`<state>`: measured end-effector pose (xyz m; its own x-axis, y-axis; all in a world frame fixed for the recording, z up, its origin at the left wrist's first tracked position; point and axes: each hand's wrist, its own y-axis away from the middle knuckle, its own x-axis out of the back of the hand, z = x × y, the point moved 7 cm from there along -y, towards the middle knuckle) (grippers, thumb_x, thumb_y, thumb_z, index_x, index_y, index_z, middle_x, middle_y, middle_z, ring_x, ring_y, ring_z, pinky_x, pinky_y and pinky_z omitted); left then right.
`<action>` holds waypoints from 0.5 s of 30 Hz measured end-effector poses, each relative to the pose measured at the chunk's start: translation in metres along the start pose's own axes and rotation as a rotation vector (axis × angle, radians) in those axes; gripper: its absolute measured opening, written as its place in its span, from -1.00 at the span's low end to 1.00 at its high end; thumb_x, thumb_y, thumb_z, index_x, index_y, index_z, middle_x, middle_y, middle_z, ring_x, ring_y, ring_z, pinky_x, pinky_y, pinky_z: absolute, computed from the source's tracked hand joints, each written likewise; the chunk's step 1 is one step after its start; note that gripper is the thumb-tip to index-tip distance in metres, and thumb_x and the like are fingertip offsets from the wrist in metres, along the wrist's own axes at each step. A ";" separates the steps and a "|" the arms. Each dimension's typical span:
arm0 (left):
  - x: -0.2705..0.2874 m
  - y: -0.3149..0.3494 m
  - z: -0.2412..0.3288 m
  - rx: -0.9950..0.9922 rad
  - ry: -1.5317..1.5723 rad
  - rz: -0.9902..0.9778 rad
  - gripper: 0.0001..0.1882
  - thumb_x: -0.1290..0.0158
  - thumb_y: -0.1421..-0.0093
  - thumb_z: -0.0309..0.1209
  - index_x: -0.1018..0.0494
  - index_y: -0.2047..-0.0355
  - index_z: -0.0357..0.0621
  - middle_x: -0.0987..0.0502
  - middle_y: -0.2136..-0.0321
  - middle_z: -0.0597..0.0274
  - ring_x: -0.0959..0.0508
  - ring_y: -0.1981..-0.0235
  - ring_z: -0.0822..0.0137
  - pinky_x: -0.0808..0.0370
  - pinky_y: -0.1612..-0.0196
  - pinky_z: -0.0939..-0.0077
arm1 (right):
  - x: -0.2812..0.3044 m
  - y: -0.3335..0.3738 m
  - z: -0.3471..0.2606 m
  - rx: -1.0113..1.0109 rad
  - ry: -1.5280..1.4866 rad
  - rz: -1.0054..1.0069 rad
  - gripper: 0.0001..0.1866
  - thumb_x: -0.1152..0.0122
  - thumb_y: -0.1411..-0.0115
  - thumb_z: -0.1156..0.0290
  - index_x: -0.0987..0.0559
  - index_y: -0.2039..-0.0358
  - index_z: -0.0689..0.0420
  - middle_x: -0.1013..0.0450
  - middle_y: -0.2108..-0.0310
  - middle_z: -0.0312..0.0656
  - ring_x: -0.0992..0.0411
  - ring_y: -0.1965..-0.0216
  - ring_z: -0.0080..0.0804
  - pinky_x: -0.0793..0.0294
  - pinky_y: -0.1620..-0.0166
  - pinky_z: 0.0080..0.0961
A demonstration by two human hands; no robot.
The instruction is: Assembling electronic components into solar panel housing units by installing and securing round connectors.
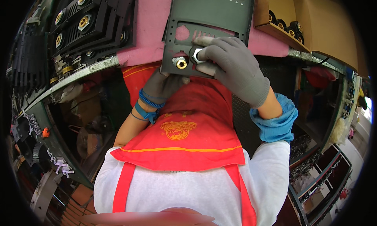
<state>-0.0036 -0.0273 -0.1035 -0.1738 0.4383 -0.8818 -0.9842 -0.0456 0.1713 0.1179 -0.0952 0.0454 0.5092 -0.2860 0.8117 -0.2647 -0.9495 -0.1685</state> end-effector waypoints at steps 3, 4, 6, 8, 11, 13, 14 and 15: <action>-0.006 -0.002 -0.010 0.060 0.188 -0.146 -0.31 -0.08 -0.22 0.03 -0.24 -0.18 -0.18 -0.43 -0.02 0.13 -0.51 0.06 0.26 -0.51 0.03 0.37 | -0.001 0.006 -0.004 0.076 0.057 -0.057 -0.74 -0.35 -0.01 0.35 -0.48 0.31 0.09 -0.50 0.05 -0.20 -0.45 0.12 -0.14 -0.39 0.02 -0.31; -0.007 -0.002 -0.011 0.062 0.191 -0.146 -0.31 -0.08 -0.22 0.03 -0.24 -0.18 -0.18 -0.43 -0.02 0.13 -0.51 0.06 0.26 -0.51 0.03 0.37 | 0.002 0.005 -0.006 0.102 0.049 -0.059 -0.73 -0.35 0.00 0.35 -0.48 0.31 0.09 -0.50 0.04 -0.20 -0.45 0.13 -0.14 -0.39 0.02 -0.30; -0.003 -0.003 -0.019 0.116 0.208 -0.051 -0.28 -0.12 -0.18 0.02 -0.23 -0.19 -0.18 -0.42 -0.05 0.12 -0.50 0.00 0.25 -0.53 0.00 0.36 | 0.003 0.005 -0.006 0.119 0.042 -0.059 -0.72 -0.36 0.01 0.36 -0.48 0.31 0.08 -0.49 0.04 -0.20 -0.45 0.13 -0.13 -0.40 0.03 -0.30; -0.005 -0.003 -0.018 0.095 0.212 -0.037 -0.29 -0.12 -0.19 -0.01 -0.21 -0.20 -0.18 -0.41 -0.07 0.11 -0.48 -0.03 0.24 -0.53 -0.03 0.35 | 0.002 0.004 -0.003 0.129 0.007 -0.079 -0.72 -0.36 0.02 0.36 -0.48 0.30 0.08 -0.49 0.03 -0.20 -0.45 0.13 -0.14 -0.41 0.05 -0.31; -0.011 -0.002 -0.008 0.097 0.202 -0.048 -0.29 -0.12 -0.20 -0.04 -0.19 -0.22 -0.18 -0.39 -0.10 0.10 -0.46 -0.08 0.23 -0.51 -0.07 0.33 | 0.002 0.004 0.000 0.131 -0.050 -0.126 -0.72 -0.37 0.02 0.40 -0.48 0.31 0.10 -0.49 0.02 -0.17 -0.46 0.11 -0.12 -0.43 0.04 -0.30; -0.020 -0.001 -0.003 0.124 0.187 -0.073 -0.29 -0.11 -0.20 -0.03 -0.18 -0.22 -0.19 -0.38 -0.11 0.10 -0.45 -0.09 0.22 -0.50 -0.09 0.31 | 0.006 0.003 0.003 0.108 -0.136 -0.136 -0.72 -0.38 0.02 0.42 -0.49 0.30 0.11 -0.49 0.02 -0.16 -0.47 0.10 -0.11 -0.44 0.04 -0.30; -0.023 -0.001 0.000 0.085 0.140 -0.054 -0.26 -0.09 -0.21 0.00 -0.17 -0.23 -0.20 -0.37 -0.12 0.09 -0.44 -0.10 0.21 -0.49 -0.11 0.29 | 0.007 0.001 0.005 0.087 -0.218 -0.145 -0.72 -0.38 0.03 0.44 -0.49 0.29 0.13 -0.49 0.02 -0.14 -0.47 0.08 -0.10 -0.45 0.03 -0.30; -0.026 -0.001 0.004 0.046 0.094 -0.035 -0.24 -0.07 -0.21 0.04 -0.16 -0.23 -0.21 -0.36 -0.13 0.08 -0.43 -0.11 0.20 -0.47 -0.12 0.27 | 0.007 0.000 0.005 0.087 -0.219 -0.147 -0.72 -0.38 0.03 0.44 -0.49 0.29 0.13 -0.49 0.02 -0.14 -0.47 0.08 -0.10 -0.45 0.03 -0.30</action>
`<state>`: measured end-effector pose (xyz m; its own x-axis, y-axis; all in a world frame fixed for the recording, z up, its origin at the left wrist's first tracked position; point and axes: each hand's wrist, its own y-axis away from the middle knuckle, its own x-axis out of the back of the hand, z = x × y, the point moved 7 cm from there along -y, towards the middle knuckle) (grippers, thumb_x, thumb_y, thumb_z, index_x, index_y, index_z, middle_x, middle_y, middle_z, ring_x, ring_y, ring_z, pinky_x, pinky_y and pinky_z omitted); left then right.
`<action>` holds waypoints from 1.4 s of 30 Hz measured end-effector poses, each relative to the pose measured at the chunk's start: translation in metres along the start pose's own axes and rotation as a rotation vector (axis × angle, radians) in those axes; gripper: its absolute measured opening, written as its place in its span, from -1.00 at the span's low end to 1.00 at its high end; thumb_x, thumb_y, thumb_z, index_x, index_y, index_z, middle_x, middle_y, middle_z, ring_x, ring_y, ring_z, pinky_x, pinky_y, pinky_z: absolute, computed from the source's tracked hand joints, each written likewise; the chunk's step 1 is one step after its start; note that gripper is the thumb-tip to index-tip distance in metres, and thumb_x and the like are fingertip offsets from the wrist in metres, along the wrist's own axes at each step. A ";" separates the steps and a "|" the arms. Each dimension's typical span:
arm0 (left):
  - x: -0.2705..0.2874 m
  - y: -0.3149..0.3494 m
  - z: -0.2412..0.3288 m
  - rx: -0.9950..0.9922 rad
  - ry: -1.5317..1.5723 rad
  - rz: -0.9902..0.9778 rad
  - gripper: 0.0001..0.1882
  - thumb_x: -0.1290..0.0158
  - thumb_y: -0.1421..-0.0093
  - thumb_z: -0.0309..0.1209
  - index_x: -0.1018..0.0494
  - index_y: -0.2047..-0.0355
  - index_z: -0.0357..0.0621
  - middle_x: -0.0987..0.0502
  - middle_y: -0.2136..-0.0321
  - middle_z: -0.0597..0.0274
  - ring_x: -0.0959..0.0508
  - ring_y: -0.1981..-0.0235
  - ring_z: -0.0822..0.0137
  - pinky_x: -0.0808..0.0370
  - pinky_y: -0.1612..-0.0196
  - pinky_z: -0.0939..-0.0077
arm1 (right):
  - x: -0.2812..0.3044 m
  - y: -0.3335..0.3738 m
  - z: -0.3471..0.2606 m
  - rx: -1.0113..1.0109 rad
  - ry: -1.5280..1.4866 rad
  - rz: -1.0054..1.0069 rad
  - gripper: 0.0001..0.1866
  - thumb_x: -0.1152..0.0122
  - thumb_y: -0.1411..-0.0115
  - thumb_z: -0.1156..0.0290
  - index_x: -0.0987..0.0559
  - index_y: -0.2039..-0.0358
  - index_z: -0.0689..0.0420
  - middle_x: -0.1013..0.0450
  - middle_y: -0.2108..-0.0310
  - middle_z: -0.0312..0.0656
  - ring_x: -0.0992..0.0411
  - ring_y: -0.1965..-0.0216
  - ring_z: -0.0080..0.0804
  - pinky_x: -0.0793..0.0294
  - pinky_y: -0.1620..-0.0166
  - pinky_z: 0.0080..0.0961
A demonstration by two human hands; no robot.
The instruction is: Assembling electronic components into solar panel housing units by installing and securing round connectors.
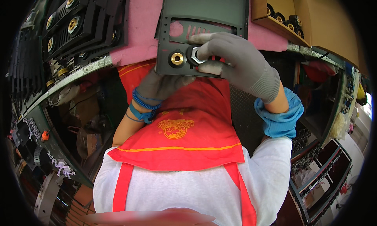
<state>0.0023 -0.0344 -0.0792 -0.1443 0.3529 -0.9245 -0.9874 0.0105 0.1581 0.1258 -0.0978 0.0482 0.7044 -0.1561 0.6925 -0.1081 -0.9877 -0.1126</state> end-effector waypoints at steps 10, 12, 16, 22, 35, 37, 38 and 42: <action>-0.013 0.008 0.027 -0.001 -0.147 0.002 -0.28 0.11 -0.31 0.07 -0.17 -0.23 -0.29 -0.34 -0.16 -0.03 -0.36 -0.18 0.07 -0.28 -0.25 0.07 | -0.013 -0.024 -0.021 0.206 0.157 -0.031 -0.69 -0.26 -0.09 0.28 -0.52 0.16 0.06 -0.42 -0.04 -0.25 -0.37 -0.05 -0.14 -0.32 -0.14 -0.22; -0.011 0.010 0.027 -0.028 -0.049 -0.012 -0.32 0.13 -0.32 0.04 -0.19 -0.22 -0.28 -0.35 -0.15 -0.03 -0.37 -0.18 0.06 -0.28 -0.25 0.04 | -0.008 -0.023 -0.023 0.197 0.195 -0.042 -0.69 -0.25 -0.08 0.31 -0.52 0.14 0.06 -0.40 -0.08 -0.26 -0.36 -0.07 -0.16 -0.30 -0.16 -0.22; -0.022 0.004 0.030 -0.039 -0.123 -0.048 -0.40 0.17 -0.36 -0.02 -0.23 -0.20 -0.25 -0.38 -0.14 0.02 -0.39 -0.16 0.07 -0.29 -0.24 0.01 | -0.015 -0.016 -0.026 0.294 0.295 0.010 -0.68 -0.24 -0.05 0.33 -0.53 0.14 0.03 -0.42 -0.03 -0.29 -0.37 -0.07 -0.23 -0.28 -0.16 -0.26; -0.029 0.002 0.031 -0.117 0.128 -0.150 -0.47 0.21 -0.39 -0.11 -0.32 -0.13 -0.32 -0.46 -0.05 0.01 -0.44 -0.11 0.11 -0.33 -0.22 0.15 | -0.014 -0.026 -0.042 0.183 0.561 -0.071 -0.79 -0.18 -0.07 0.36 -0.51 0.23 0.00 -0.43 0.07 -0.33 -0.39 -0.02 -0.33 -0.30 -0.14 -0.33; -0.025 -0.002 0.028 -0.068 0.066 -0.058 -0.54 0.19 -0.40 -0.16 -0.36 -0.09 -0.29 -0.48 -0.03 0.06 -0.45 -0.09 0.14 -0.39 -0.15 0.20 | -0.010 -0.024 -0.028 0.161 0.251 -0.060 -0.77 -0.23 -0.03 0.41 -0.49 0.26 0.06 -0.44 0.07 -0.24 -0.38 -0.01 -0.18 -0.36 -0.10 -0.29; -0.037 -0.006 0.031 -0.053 0.008 -0.144 -0.53 0.20 -0.40 -0.15 -0.34 -0.11 -0.29 -0.48 -0.02 0.05 -0.46 -0.07 0.16 -0.39 -0.15 0.24 | -0.013 -0.026 -0.025 0.123 0.256 -0.062 -0.79 -0.24 -0.04 0.41 -0.49 0.27 0.06 -0.44 0.08 -0.24 -0.38 -0.01 -0.17 -0.37 -0.09 -0.30; -0.036 -0.005 0.029 -0.053 0.007 -0.142 -0.53 0.20 -0.40 -0.15 -0.34 -0.11 -0.29 -0.48 -0.02 0.05 -0.46 -0.07 0.16 -0.39 -0.15 0.24 | -0.014 -0.026 -0.028 0.190 0.241 -0.044 -0.80 -0.24 -0.04 0.41 -0.49 0.29 0.06 -0.45 0.10 -0.24 -0.39 0.01 -0.16 -0.38 -0.07 -0.30; -0.024 -0.003 0.023 -0.067 0.171 -0.130 -0.50 0.19 -0.40 -0.13 -0.31 -0.13 -0.30 -0.48 -0.02 0.01 -0.46 -0.08 0.16 -0.35 -0.17 0.27 | -0.009 -0.028 -0.025 0.326 0.096 -0.106 -0.81 -0.25 -0.04 0.40 -0.48 0.31 0.07 -0.44 0.18 -0.25 -0.40 0.07 -0.17 -0.40 -0.02 -0.28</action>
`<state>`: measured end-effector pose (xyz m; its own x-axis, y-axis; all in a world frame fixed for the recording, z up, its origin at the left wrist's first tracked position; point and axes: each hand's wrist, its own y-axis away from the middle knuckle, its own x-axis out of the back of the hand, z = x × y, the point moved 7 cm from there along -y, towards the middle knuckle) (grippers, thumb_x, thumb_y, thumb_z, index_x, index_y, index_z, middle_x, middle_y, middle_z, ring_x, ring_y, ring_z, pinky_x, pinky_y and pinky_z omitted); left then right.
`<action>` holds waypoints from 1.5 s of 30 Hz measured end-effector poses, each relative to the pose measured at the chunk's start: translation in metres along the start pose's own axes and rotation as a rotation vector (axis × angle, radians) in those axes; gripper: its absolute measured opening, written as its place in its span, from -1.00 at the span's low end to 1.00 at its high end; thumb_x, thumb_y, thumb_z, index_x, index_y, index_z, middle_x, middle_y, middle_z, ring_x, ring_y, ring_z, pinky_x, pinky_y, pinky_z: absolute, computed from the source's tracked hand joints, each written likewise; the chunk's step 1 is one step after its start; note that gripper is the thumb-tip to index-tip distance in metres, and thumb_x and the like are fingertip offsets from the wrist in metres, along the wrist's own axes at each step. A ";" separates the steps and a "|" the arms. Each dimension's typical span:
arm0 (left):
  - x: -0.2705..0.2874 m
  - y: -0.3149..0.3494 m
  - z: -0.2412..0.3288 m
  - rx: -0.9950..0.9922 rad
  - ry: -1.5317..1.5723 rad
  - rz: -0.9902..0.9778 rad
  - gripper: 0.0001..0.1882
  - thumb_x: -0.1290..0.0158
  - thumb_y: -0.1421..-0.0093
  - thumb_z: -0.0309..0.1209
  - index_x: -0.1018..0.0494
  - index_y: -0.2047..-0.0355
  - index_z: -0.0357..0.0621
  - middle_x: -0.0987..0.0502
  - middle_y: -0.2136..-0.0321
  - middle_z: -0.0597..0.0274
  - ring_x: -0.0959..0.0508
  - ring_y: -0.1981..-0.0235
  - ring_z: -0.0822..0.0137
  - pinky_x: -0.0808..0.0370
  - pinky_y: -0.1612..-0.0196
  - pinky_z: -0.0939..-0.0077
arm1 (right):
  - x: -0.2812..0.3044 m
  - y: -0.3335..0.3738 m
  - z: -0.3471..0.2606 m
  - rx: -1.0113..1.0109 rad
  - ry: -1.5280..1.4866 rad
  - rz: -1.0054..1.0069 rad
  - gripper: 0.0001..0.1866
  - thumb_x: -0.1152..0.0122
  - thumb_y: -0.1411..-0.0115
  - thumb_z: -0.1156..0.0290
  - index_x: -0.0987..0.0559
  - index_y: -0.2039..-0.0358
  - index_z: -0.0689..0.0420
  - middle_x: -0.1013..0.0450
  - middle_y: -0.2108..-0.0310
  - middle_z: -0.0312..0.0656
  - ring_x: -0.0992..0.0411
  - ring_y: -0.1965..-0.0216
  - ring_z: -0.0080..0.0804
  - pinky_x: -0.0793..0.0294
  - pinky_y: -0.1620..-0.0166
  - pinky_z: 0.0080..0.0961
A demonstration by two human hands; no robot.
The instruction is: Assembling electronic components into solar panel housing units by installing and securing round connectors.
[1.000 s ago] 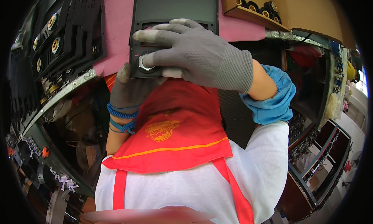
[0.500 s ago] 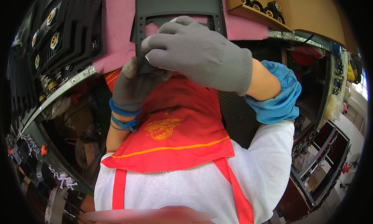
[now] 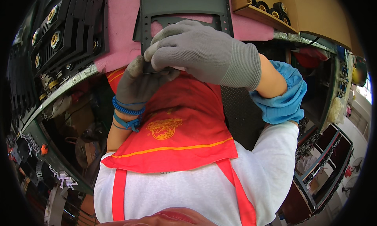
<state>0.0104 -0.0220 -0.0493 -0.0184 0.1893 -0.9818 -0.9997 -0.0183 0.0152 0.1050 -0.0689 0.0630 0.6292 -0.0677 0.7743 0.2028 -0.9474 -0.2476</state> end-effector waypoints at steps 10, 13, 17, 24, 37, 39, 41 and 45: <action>0.009 0.001 0.004 0.006 -0.156 0.048 -0.43 0.11 -0.35 -0.08 -0.26 -0.17 -0.30 -0.41 -0.10 -0.04 -0.41 -0.15 0.07 -0.34 -0.20 0.07 | 0.002 0.007 0.006 -0.317 -0.058 -0.056 -0.75 -0.29 -0.04 0.43 -0.52 0.23 0.05 -0.43 0.26 -0.19 -0.40 0.13 -0.15 -0.39 0.05 -0.28; 0.002 -0.001 0.000 -0.002 -0.116 0.017 -0.50 0.12 -0.36 -0.12 -0.34 -0.11 -0.28 -0.48 -0.01 0.07 -0.47 -0.05 0.21 -0.40 -0.15 0.24 | 0.014 0.004 -0.003 -0.136 0.161 0.143 -0.58 -0.37 0.03 0.34 -0.57 0.10 0.09 -0.42 0.33 -0.16 -0.42 0.27 -0.16 -0.40 0.21 -0.29; -0.003 -0.002 0.001 -0.039 -0.118 0.063 -0.51 0.10 -0.35 -0.13 -0.34 -0.10 -0.28 -0.48 0.00 0.09 -0.48 -0.03 0.22 -0.42 -0.12 0.25 | 0.007 -0.001 -0.008 -0.174 0.257 0.126 -0.67 -0.33 -0.01 0.26 -0.59 0.21 0.10 -0.42 0.35 -0.19 -0.39 0.29 -0.20 -0.33 0.14 -0.29; 0.002 0.001 0.005 -0.064 -0.121 0.091 -0.53 0.13 -0.37 -0.15 -0.34 -0.10 -0.28 -0.47 -0.01 0.09 -0.47 -0.04 0.22 -0.41 -0.11 0.25 | 0.029 0.005 -0.013 -0.152 0.271 0.157 -0.66 -0.25 -0.07 0.10 -0.53 0.59 0.12 -0.43 0.38 -0.20 -0.36 0.28 -0.17 -0.27 0.06 -0.24; 0.007 0.002 0.007 -0.044 -0.149 0.190 -0.51 0.24 -0.38 -0.11 -0.32 -0.12 -0.22 -0.44 -0.07 0.02 -0.46 -0.07 0.09 -0.41 -0.12 0.02 | 0.129 0.080 0.061 -0.846 0.267 0.538 -0.59 -0.26 -0.04 0.46 -0.50 0.06 0.26 -0.52 0.29 -0.12 -0.47 0.17 -0.41 -0.44 0.08 -0.52; 0.007 0.005 0.007 0.012 -0.114 0.173 -0.53 0.22 -0.39 -0.13 -0.34 -0.09 -0.26 -0.47 -0.02 0.02 -0.49 -0.02 0.11 -0.43 -0.11 0.07 | 0.133 0.089 0.087 -0.976 0.242 0.358 -0.61 -0.25 -0.05 0.45 -0.51 0.07 0.27 -0.53 0.26 -0.11 -0.49 0.17 -0.38 -0.45 0.08 -0.49; 0.005 0.008 0.008 0.060 -0.081 0.164 -0.54 0.20 -0.39 -0.16 -0.36 -0.06 -0.30 -0.50 0.03 0.01 -0.51 0.02 0.14 -0.44 -0.09 0.12 | 0.127 0.092 0.104 -1.092 0.205 0.172 -0.62 -0.23 -0.06 0.44 -0.52 0.09 0.28 -0.54 0.24 -0.10 -0.50 0.16 -0.35 -0.46 0.08 -0.46; 0.004 0.017 0.007 0.087 -0.070 0.232 -0.52 0.20 -0.39 -0.15 -0.34 -0.08 -0.31 -0.49 0.02 -0.02 -0.51 0.01 0.10 -0.41 -0.14 0.08 | 0.113 0.082 0.115 -0.977 0.161 -0.067 -0.61 -0.22 -0.07 0.42 -0.52 0.08 0.29 -0.56 0.21 -0.06 -0.51 0.21 -0.29 -0.48 0.12 -0.41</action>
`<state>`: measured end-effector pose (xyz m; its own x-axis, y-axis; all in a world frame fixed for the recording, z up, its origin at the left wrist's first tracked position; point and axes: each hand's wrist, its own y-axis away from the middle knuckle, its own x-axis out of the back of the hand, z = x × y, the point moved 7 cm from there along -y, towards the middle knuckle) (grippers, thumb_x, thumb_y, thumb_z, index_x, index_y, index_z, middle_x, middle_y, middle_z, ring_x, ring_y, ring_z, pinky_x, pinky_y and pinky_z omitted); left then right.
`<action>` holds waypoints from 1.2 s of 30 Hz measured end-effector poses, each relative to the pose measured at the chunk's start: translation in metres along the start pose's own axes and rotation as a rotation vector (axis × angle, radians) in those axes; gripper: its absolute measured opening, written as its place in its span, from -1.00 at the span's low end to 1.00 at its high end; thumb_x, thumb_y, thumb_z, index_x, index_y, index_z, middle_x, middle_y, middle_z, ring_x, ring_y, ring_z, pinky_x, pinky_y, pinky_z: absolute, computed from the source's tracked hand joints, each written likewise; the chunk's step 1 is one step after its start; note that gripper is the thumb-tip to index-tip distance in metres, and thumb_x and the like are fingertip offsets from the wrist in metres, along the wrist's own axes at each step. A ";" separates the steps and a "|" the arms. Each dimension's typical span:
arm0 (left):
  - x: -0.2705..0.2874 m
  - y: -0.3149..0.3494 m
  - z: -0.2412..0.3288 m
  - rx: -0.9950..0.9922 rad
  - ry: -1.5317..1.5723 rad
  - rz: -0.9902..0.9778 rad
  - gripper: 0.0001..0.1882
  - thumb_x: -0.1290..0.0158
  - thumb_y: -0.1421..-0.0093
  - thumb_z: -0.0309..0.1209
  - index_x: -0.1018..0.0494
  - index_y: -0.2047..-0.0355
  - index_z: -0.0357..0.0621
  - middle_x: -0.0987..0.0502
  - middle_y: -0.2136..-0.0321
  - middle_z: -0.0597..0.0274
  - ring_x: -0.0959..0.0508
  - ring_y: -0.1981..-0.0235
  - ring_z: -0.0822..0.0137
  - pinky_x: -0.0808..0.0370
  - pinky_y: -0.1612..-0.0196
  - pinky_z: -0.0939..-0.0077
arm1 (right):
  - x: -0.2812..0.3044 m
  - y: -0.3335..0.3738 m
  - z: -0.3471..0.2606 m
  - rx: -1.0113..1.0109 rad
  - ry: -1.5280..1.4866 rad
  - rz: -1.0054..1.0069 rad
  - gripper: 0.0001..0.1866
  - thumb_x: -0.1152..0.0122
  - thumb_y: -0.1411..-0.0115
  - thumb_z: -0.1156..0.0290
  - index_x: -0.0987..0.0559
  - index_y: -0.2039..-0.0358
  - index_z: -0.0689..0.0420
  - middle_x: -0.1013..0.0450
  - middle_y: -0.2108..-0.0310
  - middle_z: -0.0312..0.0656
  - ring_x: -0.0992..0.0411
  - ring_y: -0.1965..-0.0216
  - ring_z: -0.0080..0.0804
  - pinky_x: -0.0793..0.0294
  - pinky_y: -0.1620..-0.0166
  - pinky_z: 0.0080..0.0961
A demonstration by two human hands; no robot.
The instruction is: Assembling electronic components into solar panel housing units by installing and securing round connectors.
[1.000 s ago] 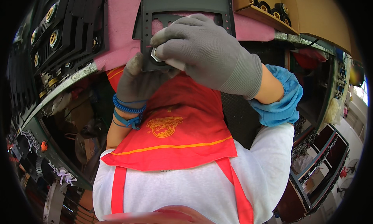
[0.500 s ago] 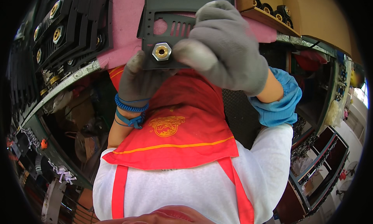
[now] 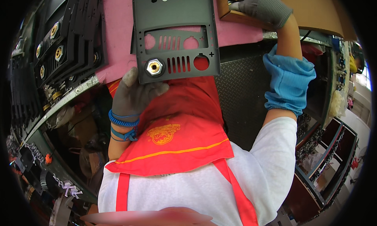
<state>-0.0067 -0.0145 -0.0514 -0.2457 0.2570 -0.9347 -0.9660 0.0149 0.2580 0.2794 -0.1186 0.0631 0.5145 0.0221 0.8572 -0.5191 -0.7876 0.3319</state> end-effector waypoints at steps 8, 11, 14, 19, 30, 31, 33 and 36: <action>0.008 0.009 0.003 -0.081 0.077 0.209 -0.29 0.14 -0.30 0.11 -0.30 -0.09 -0.39 -0.45 0.03 -0.23 -0.47 -0.03 -0.06 -0.36 -0.19 -0.01 | 0.032 0.030 0.002 -0.027 -0.282 0.772 -0.71 -0.18 -0.19 0.38 -0.52 0.11 0.25 -0.53 0.34 -0.18 -0.50 0.28 -0.45 -0.48 0.22 -0.49; 0.021 0.019 -0.002 -0.003 0.011 0.284 -0.20 0.16 -0.26 0.21 -0.32 -0.05 -0.42 -0.48 0.11 -0.24 -0.50 0.03 -0.07 -0.39 -0.15 0.01 | 0.008 0.052 -0.039 0.101 -1.055 0.647 -0.72 -0.16 -0.21 0.36 -0.52 0.14 0.26 -0.51 0.34 -0.20 -0.48 0.34 -0.47 -0.49 0.25 -0.52; 0.007 0.034 -0.016 0.272 -0.132 0.078 -0.28 0.14 -0.31 0.13 -0.36 0.01 -0.43 -0.52 0.17 -0.13 -0.54 0.12 -0.02 -0.43 -0.08 0.13 | -0.035 0.058 -0.056 0.116 -1.084 0.206 -0.60 0.01 -0.31 0.26 -0.47 -0.06 0.24 -0.49 0.14 -0.14 -0.45 0.25 -0.50 -0.44 0.13 -0.59; -0.099 0.041 0.031 -0.624 -1.620 -0.127 -0.65 -0.26 -0.07 -0.42 -0.52 0.12 -0.23 -0.52 0.20 0.05 -0.55 0.23 0.11 -0.51 0.14 0.36 | -0.085 0.063 -0.111 0.206 -1.245 -0.283 -0.32 -0.07 -0.22 0.25 -0.17 -0.31 0.24 -0.37 -0.07 -0.14 -0.36 0.00 -0.51 -0.36 -0.12 -0.55; -0.084 0.016 0.043 -0.920 -0.771 0.065 -0.69 -0.25 -0.04 -0.63 -0.44 0.19 -0.29 -0.46 0.01 -0.06 -0.54 0.08 0.22 -0.55 0.05 0.42 | -0.071 0.078 -0.129 0.375 -0.968 0.300 -0.52 -0.31 -0.09 0.55 -0.46 -0.06 0.25 -0.50 0.21 -0.18 -0.46 0.20 -0.53 -0.46 0.08 -0.60; -0.082 0.014 0.037 -0.786 -0.476 0.069 -0.71 -0.22 -0.05 -0.67 -0.42 0.22 -0.30 -0.47 0.00 -0.05 -0.54 0.08 0.25 -0.54 0.04 0.41 | -0.062 0.085 -0.136 0.485 -0.614 0.464 -0.57 -0.34 -0.06 0.54 -0.52 0.01 0.23 -0.49 0.25 -0.17 -0.47 0.23 -0.52 -0.46 0.13 -0.61; -0.078 0.015 0.037 -0.761 -0.501 0.071 -0.74 -0.20 -0.06 -0.68 -0.42 0.25 -0.29 -0.49 0.02 -0.04 -0.54 0.08 0.26 -0.54 0.04 0.40 | -0.060 0.085 -0.139 0.457 -0.683 0.513 -0.62 -0.38 0.01 0.52 -0.58 0.11 0.16 -0.46 0.25 -0.15 -0.46 0.26 -0.48 -0.45 0.20 -0.59; -0.063 0.016 0.036 -0.655 -0.408 0.050 -0.77 -0.17 -0.08 -0.67 -0.42 0.24 -0.26 -0.52 0.06 -0.02 -0.55 0.10 0.30 -0.54 0.05 0.40 | -0.061 0.083 -0.150 0.580 -0.614 0.426 -0.67 -0.35 -0.06 0.38 -0.59 0.17 0.23 -0.42 0.14 -0.09 -0.42 0.13 -0.29 -0.44 0.12 -0.45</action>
<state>-0.0042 0.0040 0.0207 -0.3646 0.5801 -0.7284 -0.8358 -0.5487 -0.0186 0.1026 -0.0934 0.0979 0.7145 -0.5360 0.4496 -0.4110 -0.8417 -0.3503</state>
